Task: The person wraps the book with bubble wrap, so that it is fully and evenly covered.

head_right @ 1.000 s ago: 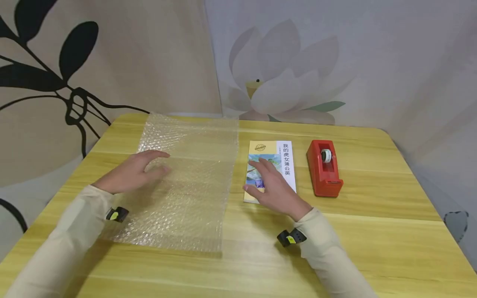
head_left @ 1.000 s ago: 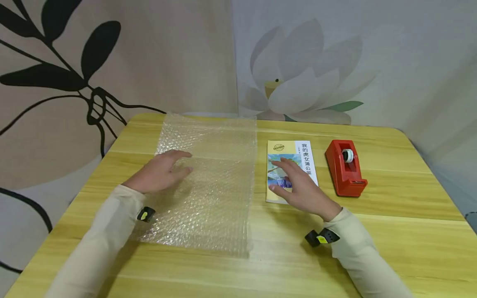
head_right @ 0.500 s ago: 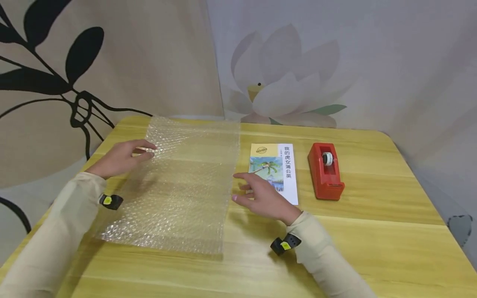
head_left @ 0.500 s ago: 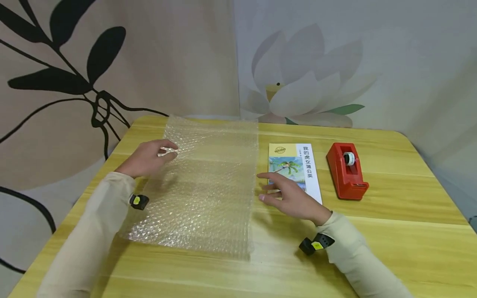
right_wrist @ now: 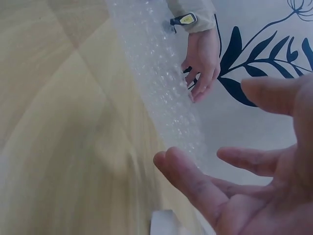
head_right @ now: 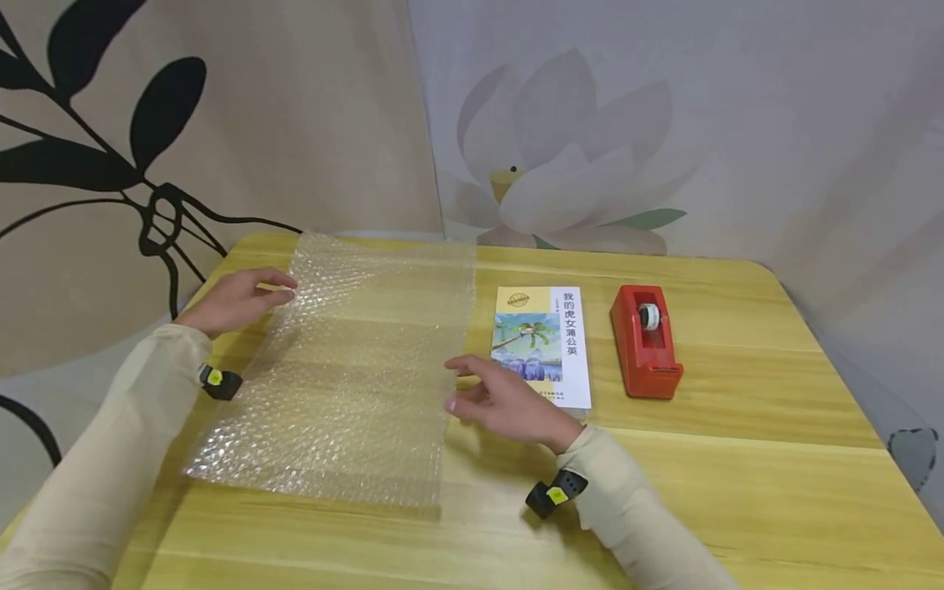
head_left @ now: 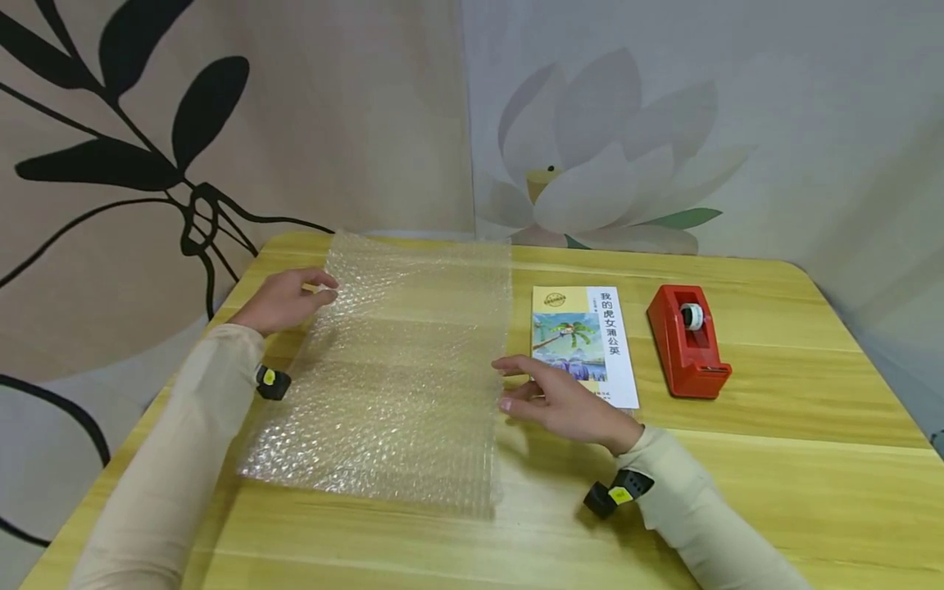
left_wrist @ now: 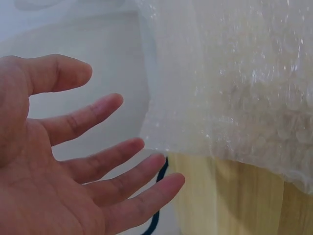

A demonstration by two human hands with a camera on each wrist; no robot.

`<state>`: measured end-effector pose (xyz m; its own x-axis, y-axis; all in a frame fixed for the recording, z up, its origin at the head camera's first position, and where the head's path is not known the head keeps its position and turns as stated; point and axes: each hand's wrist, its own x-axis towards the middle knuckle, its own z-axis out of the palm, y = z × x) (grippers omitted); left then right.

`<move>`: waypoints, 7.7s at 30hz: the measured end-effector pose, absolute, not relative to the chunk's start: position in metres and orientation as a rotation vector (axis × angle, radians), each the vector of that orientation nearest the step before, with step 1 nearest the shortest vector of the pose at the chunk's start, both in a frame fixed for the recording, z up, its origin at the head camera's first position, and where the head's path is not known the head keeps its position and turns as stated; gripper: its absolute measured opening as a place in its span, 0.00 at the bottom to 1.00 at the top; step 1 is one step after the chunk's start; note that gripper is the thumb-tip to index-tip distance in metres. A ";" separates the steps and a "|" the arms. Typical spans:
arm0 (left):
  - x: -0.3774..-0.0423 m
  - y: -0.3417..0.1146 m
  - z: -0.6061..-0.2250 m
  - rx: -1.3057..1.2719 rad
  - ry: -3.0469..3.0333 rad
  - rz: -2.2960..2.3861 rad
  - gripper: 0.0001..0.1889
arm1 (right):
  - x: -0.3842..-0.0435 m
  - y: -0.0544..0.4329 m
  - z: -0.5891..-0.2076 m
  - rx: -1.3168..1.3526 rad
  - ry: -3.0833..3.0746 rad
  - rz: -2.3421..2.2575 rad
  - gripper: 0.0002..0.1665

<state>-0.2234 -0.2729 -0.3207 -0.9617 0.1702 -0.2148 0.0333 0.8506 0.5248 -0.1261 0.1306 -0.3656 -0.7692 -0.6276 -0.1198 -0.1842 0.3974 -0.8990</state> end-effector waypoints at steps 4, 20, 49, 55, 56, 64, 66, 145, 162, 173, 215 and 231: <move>-0.228 -0.277 -0.323 0.128 2.758 0.726 0.29 | -0.125 0.128 -0.367 -0.671 2.179 -1.361 0.32; -0.239 -0.281 -0.332 0.009 2.660 0.738 0.31 | -0.123 0.121 -0.378 -0.575 2.023 -1.553 0.31; -0.235 -0.284 -0.335 -0.042 2.622 0.795 0.33 | -0.115 0.104 -0.382 -0.590 2.275 -1.451 0.28; -0.232 -0.292 -0.336 -0.075 2.601 0.839 0.34 | -0.116 0.103 -0.383 -0.639 2.317 -1.428 0.29; -0.232 -0.293 -0.337 -0.080 2.597 0.847 0.34 | -0.117 0.103 -0.383 -0.651 2.324 -1.425 0.29; -0.223 -0.302 -0.338 -0.115 2.628 0.833 0.35 | -0.121 0.101 -0.383 -0.683 2.359 -1.394 0.28; -0.219 -0.304 -0.338 -0.124 2.645 0.819 0.35 | -0.122 0.101 -0.383 -0.700 2.364 -1.376 0.28; -0.130 -0.207 -0.295 0.500 2.895 1.042 0.20 | -0.133 0.163 -0.336 -0.892 3.043 -0.610 0.35; -0.165 -0.132 -0.303 0.682 2.591 1.080 0.22 | -0.135 0.208 -0.336 -0.586 3.125 -0.527 0.37; -0.201 -0.085 -0.304 0.743 2.563 0.970 0.23 | -0.141 0.214 -0.346 -0.358 3.035 -0.517 0.50; -0.238 0.010 -0.342 0.526 2.439 0.701 0.17 | -0.164 0.219 -0.365 -0.069 2.807 -0.587 0.49; -0.227 0.029 -0.344 0.357 2.398 0.809 0.34 | -0.170 0.222 -0.371 -0.103 2.805 -0.606 0.44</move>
<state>-0.2275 0.0286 -0.3438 -0.7973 0.4150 -0.4382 0.0650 0.7808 0.6214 -0.1699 0.2222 -0.3707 -0.9611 -0.1253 -0.2460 -0.0125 0.9100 -0.4144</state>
